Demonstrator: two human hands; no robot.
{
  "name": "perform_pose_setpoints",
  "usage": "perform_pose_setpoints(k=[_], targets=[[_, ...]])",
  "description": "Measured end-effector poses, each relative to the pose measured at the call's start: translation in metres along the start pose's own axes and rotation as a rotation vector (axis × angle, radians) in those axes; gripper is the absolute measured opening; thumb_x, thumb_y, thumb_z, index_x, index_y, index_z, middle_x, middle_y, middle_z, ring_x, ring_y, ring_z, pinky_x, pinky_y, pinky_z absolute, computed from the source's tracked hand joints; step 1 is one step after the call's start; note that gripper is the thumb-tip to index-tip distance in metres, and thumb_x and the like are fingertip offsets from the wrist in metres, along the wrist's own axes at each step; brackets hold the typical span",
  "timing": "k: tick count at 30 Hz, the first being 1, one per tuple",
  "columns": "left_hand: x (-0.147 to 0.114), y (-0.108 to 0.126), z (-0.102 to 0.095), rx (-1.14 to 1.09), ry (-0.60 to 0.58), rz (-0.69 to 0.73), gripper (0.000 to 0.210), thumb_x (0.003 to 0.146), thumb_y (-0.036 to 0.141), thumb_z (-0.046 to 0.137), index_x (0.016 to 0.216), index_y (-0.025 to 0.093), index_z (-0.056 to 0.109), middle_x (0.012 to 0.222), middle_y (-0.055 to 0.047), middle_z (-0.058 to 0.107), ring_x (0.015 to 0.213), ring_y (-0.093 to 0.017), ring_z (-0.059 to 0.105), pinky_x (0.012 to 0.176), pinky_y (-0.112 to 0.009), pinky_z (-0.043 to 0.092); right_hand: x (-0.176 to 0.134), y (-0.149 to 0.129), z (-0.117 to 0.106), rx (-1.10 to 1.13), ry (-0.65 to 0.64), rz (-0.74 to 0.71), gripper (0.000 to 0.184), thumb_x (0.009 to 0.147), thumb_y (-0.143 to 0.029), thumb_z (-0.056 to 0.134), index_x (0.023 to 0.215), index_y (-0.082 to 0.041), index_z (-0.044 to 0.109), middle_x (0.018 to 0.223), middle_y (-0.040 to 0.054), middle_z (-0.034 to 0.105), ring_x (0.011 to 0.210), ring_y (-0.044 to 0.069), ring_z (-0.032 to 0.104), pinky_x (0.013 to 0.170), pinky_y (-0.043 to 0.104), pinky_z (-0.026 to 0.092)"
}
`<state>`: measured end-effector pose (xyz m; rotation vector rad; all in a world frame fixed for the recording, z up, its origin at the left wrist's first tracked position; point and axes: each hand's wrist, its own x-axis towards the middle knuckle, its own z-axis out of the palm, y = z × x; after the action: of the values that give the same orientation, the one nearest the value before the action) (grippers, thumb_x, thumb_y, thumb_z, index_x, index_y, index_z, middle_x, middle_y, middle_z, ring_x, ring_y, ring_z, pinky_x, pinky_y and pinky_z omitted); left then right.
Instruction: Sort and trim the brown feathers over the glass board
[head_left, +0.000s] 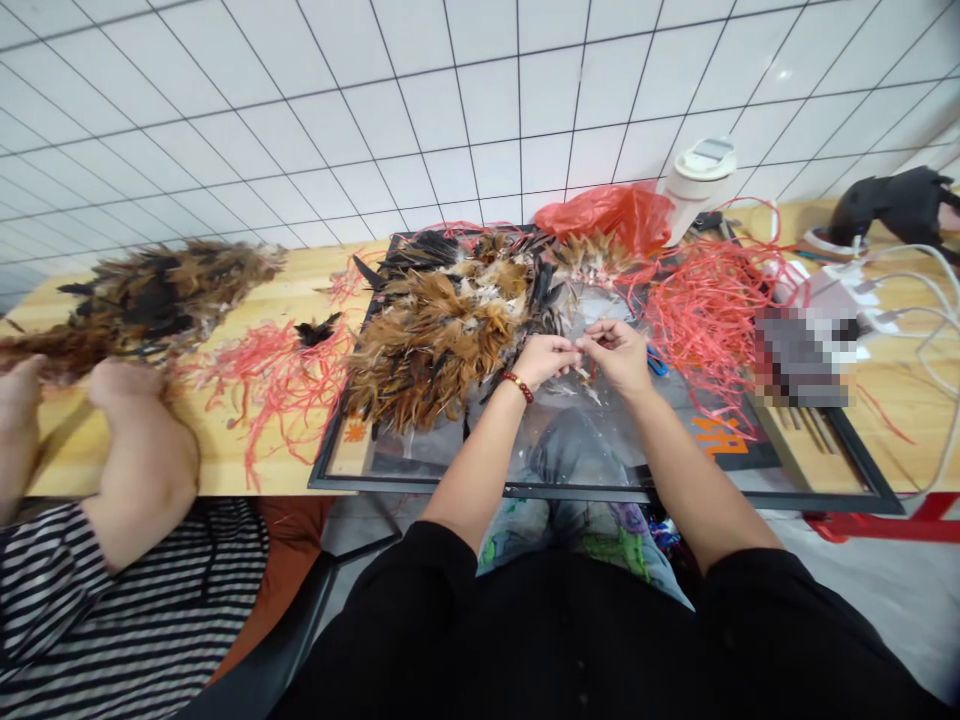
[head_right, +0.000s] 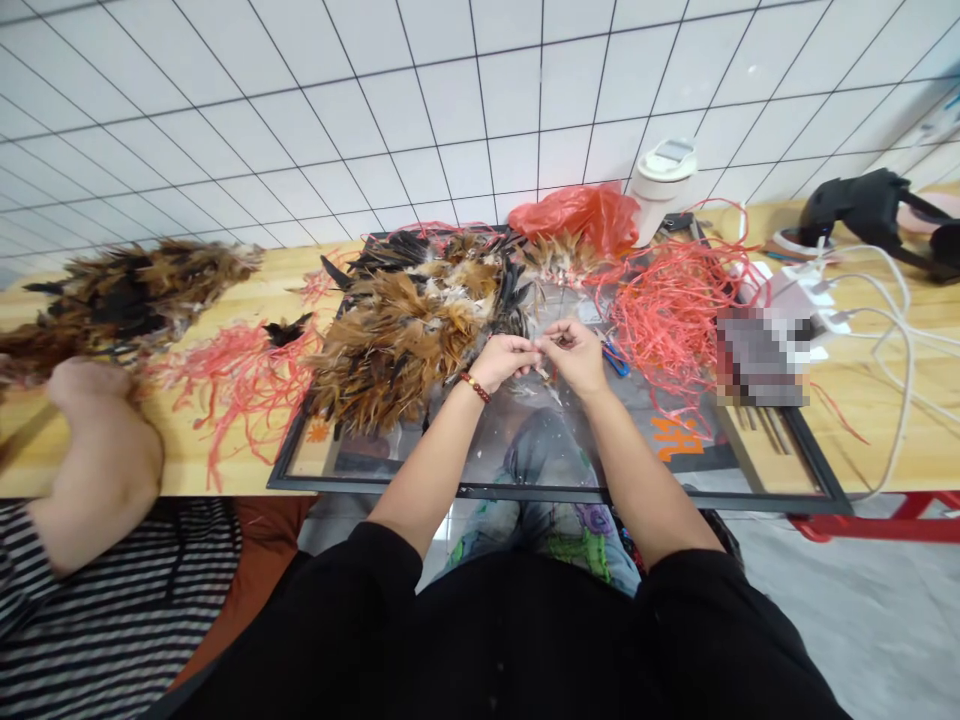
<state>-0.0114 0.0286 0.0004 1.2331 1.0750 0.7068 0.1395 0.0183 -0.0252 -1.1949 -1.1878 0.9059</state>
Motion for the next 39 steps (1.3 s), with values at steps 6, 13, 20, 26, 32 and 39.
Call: perform_pose_setpoints(k=[6,13,20,26,32,39], targets=[[0.001,-0.004,0.005,0.169,-0.044,0.018,0.016,0.079,0.012,0.067,0.063,0.012,0.069,0.050,0.003,0.058,0.045,-0.005,0.049,0.049,-0.018,0.037,-0.001,-0.002,0.000,-0.056,0.003,-0.057,0.027,0.061,-0.035,0.080,0.078,-0.020,0.065,0.066,-0.0017,0.066,0.061,0.014,0.061,0.064,0.030,0.050],[0.006,-0.011,0.013,0.232,0.048,0.019,0.026,0.089,0.026,0.060,0.066,0.013,0.065,0.048,0.005,0.053,0.044,-0.006,0.046,0.049,-0.020,0.036,0.002,0.004,-0.002,0.032,-0.011,-0.041,0.031,0.062,-0.037,0.081,0.080,-0.020,0.064,0.066,-0.0016,0.065,0.059,0.013,0.059,0.059,0.028,0.049],[-0.001,0.001,-0.008,0.371,0.064,0.192,0.011,0.071,0.019,0.074,0.078,0.012,0.070,0.070,0.001,0.065,0.061,-0.007,0.054,0.065,-0.022,0.045,0.011,0.017,-0.006,-0.006,0.026,-0.056,0.030,0.066,-0.040,0.078,0.081,-0.020,0.061,0.068,-0.0022,0.059,0.063,0.012,0.054,0.063,0.028,0.046],[-0.011,0.006,-0.012,0.909,0.036,0.517,0.039,0.071,0.007,0.067,0.107,0.020,0.075,0.119,-0.008,0.069,0.118,-0.023,0.058,0.103,-0.040,0.045,0.012,0.021,-0.008,-0.021,0.012,-0.032,0.036,0.066,-0.045,0.080,0.082,-0.020,0.060,0.069,-0.0022,0.059,0.063,0.012,0.053,0.061,0.027,0.045],[-0.008,-0.003,0.001,1.160,-0.079,0.489,0.018,0.085,0.020,0.063,0.093,0.024,0.078,0.117,-0.006,0.072,0.128,-0.027,0.052,0.112,-0.051,0.033,0.011,0.017,-0.007,0.025,0.057,-0.016,0.032,0.062,-0.039,0.083,0.077,-0.020,0.062,0.065,-0.0033,0.059,0.060,0.011,0.053,0.059,0.025,0.044],[-0.001,-0.009,-0.001,1.070,0.077,0.550,0.026,0.094,0.014,0.047,0.103,0.019,0.071,0.108,-0.007,0.075,0.113,-0.018,0.064,0.123,-0.044,0.028,0.014,0.005,-0.014,0.504,0.056,0.012,0.045,0.057,-0.042,0.092,0.080,-0.025,0.059,0.070,-0.0059,0.062,0.070,0.010,0.061,0.068,0.024,0.051]])
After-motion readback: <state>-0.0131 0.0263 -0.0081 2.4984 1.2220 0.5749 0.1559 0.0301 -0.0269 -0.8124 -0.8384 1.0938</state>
